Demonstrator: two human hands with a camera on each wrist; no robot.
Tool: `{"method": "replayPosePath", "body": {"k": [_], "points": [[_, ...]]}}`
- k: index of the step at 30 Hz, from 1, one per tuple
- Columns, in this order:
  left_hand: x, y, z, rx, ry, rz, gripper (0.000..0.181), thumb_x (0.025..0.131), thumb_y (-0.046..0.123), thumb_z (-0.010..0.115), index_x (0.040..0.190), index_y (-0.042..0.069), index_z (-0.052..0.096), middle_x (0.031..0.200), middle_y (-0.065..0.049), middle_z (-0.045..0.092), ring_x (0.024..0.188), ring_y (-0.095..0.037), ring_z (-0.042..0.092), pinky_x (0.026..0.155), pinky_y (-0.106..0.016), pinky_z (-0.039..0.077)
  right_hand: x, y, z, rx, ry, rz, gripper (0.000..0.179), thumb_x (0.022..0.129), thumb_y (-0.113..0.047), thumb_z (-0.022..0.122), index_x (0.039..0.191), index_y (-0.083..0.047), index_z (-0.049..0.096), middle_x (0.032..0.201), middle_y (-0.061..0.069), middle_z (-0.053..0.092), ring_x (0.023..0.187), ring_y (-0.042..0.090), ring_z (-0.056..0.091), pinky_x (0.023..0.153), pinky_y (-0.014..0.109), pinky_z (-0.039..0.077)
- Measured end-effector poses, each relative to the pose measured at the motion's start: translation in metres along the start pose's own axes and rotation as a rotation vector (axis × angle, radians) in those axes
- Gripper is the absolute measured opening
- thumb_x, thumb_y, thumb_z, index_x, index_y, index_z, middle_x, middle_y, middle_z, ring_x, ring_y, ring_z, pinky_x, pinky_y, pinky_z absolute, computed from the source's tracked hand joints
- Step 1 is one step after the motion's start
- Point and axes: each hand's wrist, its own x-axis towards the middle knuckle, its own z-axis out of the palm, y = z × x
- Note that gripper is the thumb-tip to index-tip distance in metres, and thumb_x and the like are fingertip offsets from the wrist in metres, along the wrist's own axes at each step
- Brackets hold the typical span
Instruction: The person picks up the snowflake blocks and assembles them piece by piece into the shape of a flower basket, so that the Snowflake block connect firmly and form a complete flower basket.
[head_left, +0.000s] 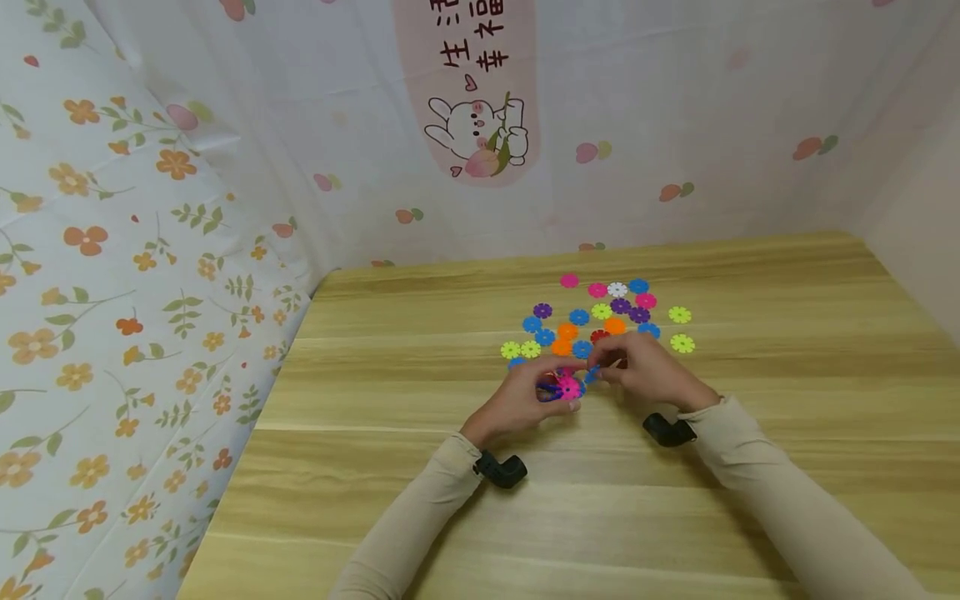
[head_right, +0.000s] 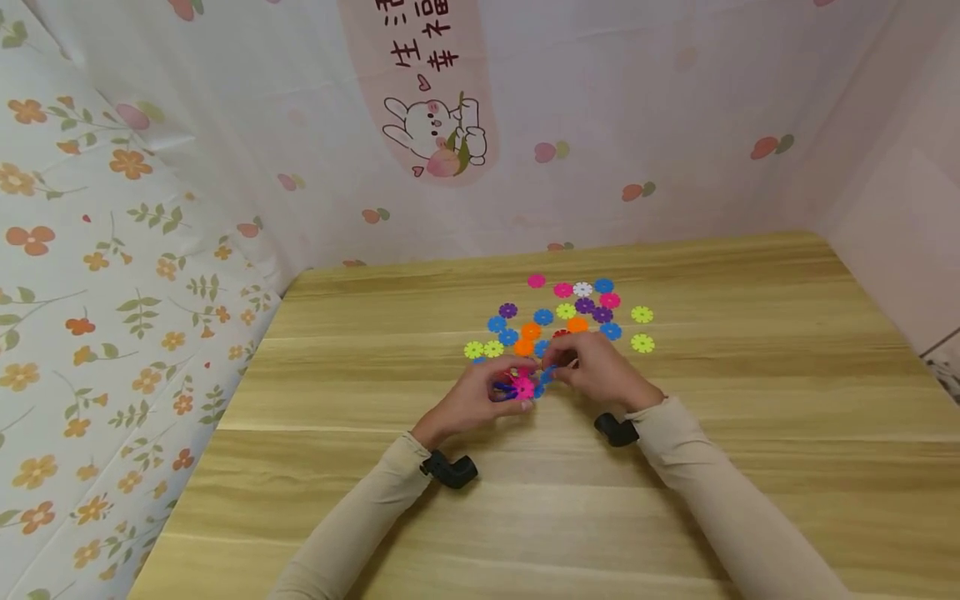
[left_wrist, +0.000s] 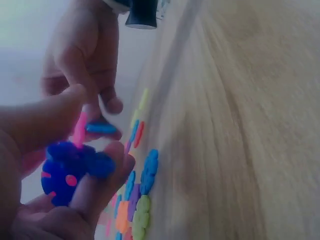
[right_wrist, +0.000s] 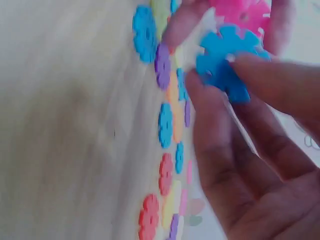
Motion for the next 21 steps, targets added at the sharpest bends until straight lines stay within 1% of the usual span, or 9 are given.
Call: {"method": "replayPosePath", "body": {"k": [3, 6, 7, 9, 13, 16, 18, 21], "points": [[0.0, 0.002, -0.001, -0.043, -0.002, -0.022, 0.049, 0.084, 0.02, 0.069, 0.13, 0.024, 0.053, 0.128, 0.002, 0.051, 0.104, -0.014, 0.055, 0.08, -0.023, 0.049, -0.001, 0.0, 0.004, 0.059, 0.05, -0.023, 0.014, 0.084, 0.0, 0.066, 0.088, -0.013, 0.068, 0.087, 0.0, 0.065, 0.077, 0.015, 0.061, 0.066, 0.032, 0.052], [0.0, 0.002, -0.003, -0.018, 0.015, -0.019, 0.05, 0.084, 0.022, 0.069, 0.131, 0.024, 0.053, 0.128, 0.004, 0.052, 0.105, -0.013, 0.054, 0.08, -0.024, 0.049, -0.002, -0.002, 0.007, 0.097, 0.091, -0.04, 0.011, 0.085, -0.003, 0.067, 0.089, -0.013, 0.069, 0.087, 0.0, 0.066, 0.076, 0.014, 0.061, 0.064, 0.031, 0.052], [0.001, 0.002, -0.003, -0.003, 0.018, -0.014, 0.052, 0.083, 0.024, 0.07, 0.132, 0.023, 0.052, 0.128, 0.006, 0.052, 0.106, -0.012, 0.053, 0.08, -0.024, 0.049, -0.003, -0.005, 0.007, 0.11, 0.101, -0.046, 0.012, 0.084, -0.001, 0.067, 0.09, -0.011, 0.07, 0.088, 0.0, 0.066, 0.077, 0.015, 0.062, 0.064, 0.032, 0.052], [0.0, 0.002, -0.003, 0.025, 0.019, -0.01, 0.055, 0.083, 0.026, 0.07, 0.134, 0.022, 0.05, 0.13, 0.007, 0.05, 0.108, -0.012, 0.052, 0.081, -0.024, 0.048, -0.004, -0.016, 0.006, 0.12, 0.122, -0.063, 0.013, 0.082, 0.003, 0.067, 0.09, -0.008, 0.07, 0.088, 0.002, 0.067, 0.077, 0.018, 0.061, 0.063, 0.033, 0.052], [0.0, 0.002, -0.003, 0.075, 0.004, -0.001, 0.062, 0.083, 0.026, 0.069, 0.139, 0.018, 0.043, 0.133, 0.003, 0.049, 0.109, -0.012, 0.052, 0.08, -0.022, 0.048, -0.007, -0.041, 0.002, 0.08, 0.129, -0.122, 0.017, 0.078, 0.011, 0.067, 0.088, -0.002, 0.071, 0.087, 0.007, 0.068, 0.076, 0.022, 0.06, 0.061, 0.033, 0.051], [0.0, 0.003, -0.004, 0.101, -0.002, 0.002, 0.065, 0.083, 0.027, 0.069, 0.141, 0.017, 0.04, 0.132, 0.003, 0.05, 0.11, -0.012, 0.051, 0.083, -0.023, 0.046, -0.009, -0.05, 0.002, 0.056, 0.135, -0.16, 0.019, 0.076, 0.012, 0.068, 0.087, -0.003, 0.071, 0.087, 0.008, 0.068, 0.074, 0.021, 0.059, 0.06, 0.031, 0.051], [-0.001, 0.003, -0.004, 0.112, -0.002, -0.002, 0.065, 0.083, 0.027, 0.069, 0.14, 0.017, 0.04, 0.132, 0.003, 0.05, 0.112, -0.012, 0.05, 0.087, -0.024, 0.044, -0.01, -0.051, 0.004, 0.077, 0.142, -0.181, 0.019, 0.076, 0.013, 0.069, 0.087, -0.002, 0.071, 0.086, 0.009, 0.068, 0.073, 0.022, 0.06, 0.06, 0.032, 0.051], [0.0, 0.003, -0.004, 0.128, -0.004, -0.001, 0.062, 0.083, 0.027, 0.069, 0.138, 0.016, 0.043, 0.133, 0.003, 0.049, 0.117, -0.012, 0.047, 0.093, -0.024, 0.04, -0.009, -0.047, 0.008, 0.134, 0.158, -0.21, 0.019, 0.075, 0.014, 0.068, 0.086, -0.001, 0.071, 0.084, 0.01, 0.068, 0.072, 0.023, 0.061, 0.061, 0.033, 0.053]]}}
